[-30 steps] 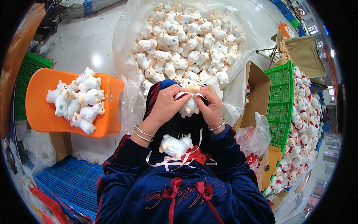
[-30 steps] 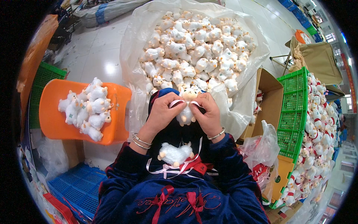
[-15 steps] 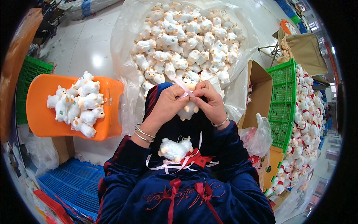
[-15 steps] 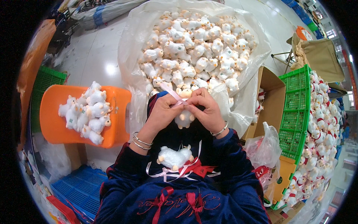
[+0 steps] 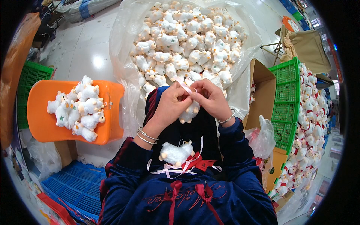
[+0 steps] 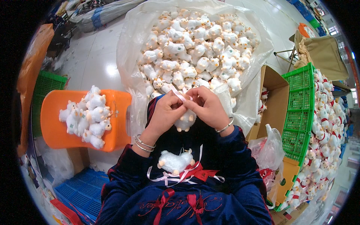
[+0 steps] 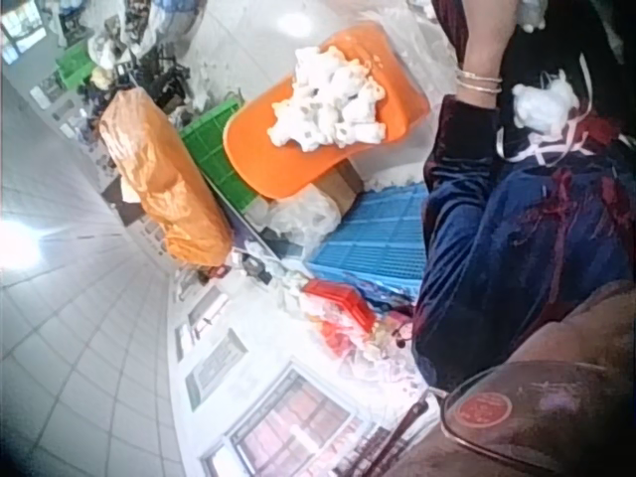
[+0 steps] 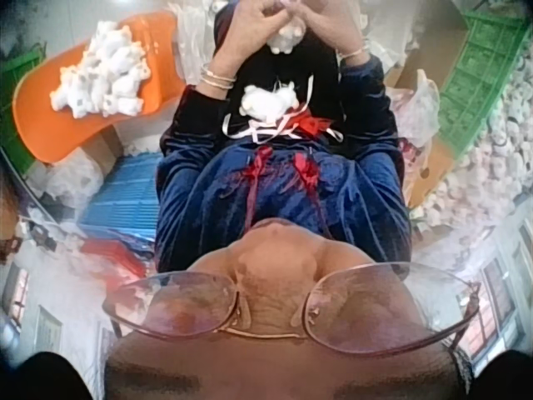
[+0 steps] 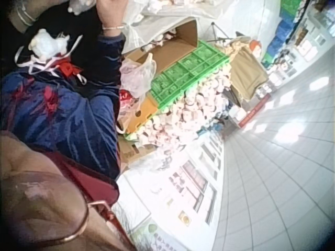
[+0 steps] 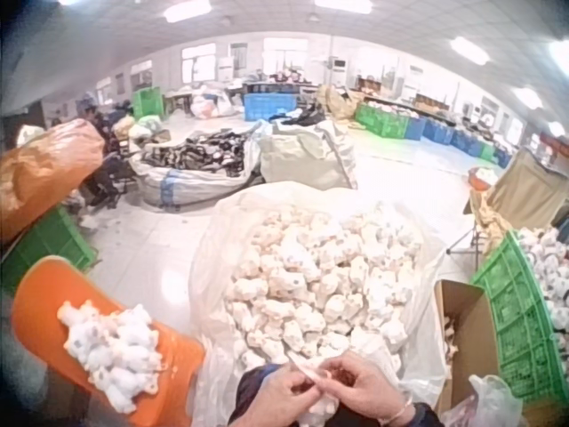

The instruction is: The person sits on the floor and ties red ribbons around small white plush toys. They pick up each toy, wrap the ribbon around its neck, and tie a bow before placing the finished toy into a nearby green crate.

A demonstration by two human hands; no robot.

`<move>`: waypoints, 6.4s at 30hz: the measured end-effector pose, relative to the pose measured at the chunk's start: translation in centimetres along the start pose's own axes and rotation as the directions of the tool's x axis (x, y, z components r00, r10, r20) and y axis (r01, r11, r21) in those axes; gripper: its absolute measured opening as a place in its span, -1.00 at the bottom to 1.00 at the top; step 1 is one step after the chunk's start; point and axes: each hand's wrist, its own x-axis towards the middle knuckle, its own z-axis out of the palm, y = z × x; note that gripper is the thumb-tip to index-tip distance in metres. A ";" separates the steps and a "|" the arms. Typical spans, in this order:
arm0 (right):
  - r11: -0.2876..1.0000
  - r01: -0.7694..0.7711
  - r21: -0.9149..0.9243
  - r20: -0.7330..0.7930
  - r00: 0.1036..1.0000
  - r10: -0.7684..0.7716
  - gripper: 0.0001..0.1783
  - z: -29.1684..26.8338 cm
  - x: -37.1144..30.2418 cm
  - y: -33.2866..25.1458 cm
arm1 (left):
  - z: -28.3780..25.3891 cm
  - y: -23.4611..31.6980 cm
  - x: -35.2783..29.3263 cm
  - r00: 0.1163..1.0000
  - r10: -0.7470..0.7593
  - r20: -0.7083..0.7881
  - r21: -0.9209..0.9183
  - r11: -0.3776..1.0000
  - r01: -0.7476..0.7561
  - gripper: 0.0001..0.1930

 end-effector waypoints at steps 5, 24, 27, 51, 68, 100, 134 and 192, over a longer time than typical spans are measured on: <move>0.984 -0.008 0.177 -0.121 0.992 0.029 -0.87 0.1 0.5 0.8 | -0.2 -0.5 -0.2 0.999 0.046 -0.005 0.031 0.998 -0.046 -0.86; 0.911 -0.197 0.363 -0.096 0.964 0.247 -0.67 0.3 -0.9 0.3 | 0.0 -0.2 -0.2 1.000 0.015 0.012 -0.123 0.992 -0.014 -0.88; 0.907 -0.140 0.396 -0.132 0.969 0.207 -0.80 1.5 -0.7 -0.7 | 0.1 -0.6 -0.4 0.999 0.024 -0.024 -0.119 0.992 -0.027 -0.88; 0.950 0.067 -0.305 0.021 0.998 -0.063 -0.79 -0.4 0.5 0.2 | 1.2 -0.8 -1.1 0.994 0.038 -0.105 -0.262 0.963 -0.065 -0.92; 0.993 -0.100 -0.055 0.335 0.935 0.112 -0.80 -3.5 1.5 -0.7 | 0.9 -1.6 -1.8 0.955 0.284 -0.082 -0.235 0.926 -0.296 -0.89; 0.982 -0.095 0.164 0.109 0.991 0.077 -0.80 -2.1 -0.9 1.3 | 1.0 -1.6 -2.5 0.982 0.138 -0.131 -0.147 0.977 -0.157 -0.87; 0.994 0.079 -0.070 -0.002 0.997 -0.080 -0.81 1.0 -1.5 -0.4 | 0.2 -0.8 -3.4 0.998 -0.046 -0.034 -0.441 0.897 0.026 -0.91; 0.923 -0.382 -0.042 0.170 0.908 0.384 -0.63 -3.0 -2.3 -1.6 | 0.6 -0.1 -2.0 0.992 -0.117 0.039 -0.153 0.981 0.122 -0.87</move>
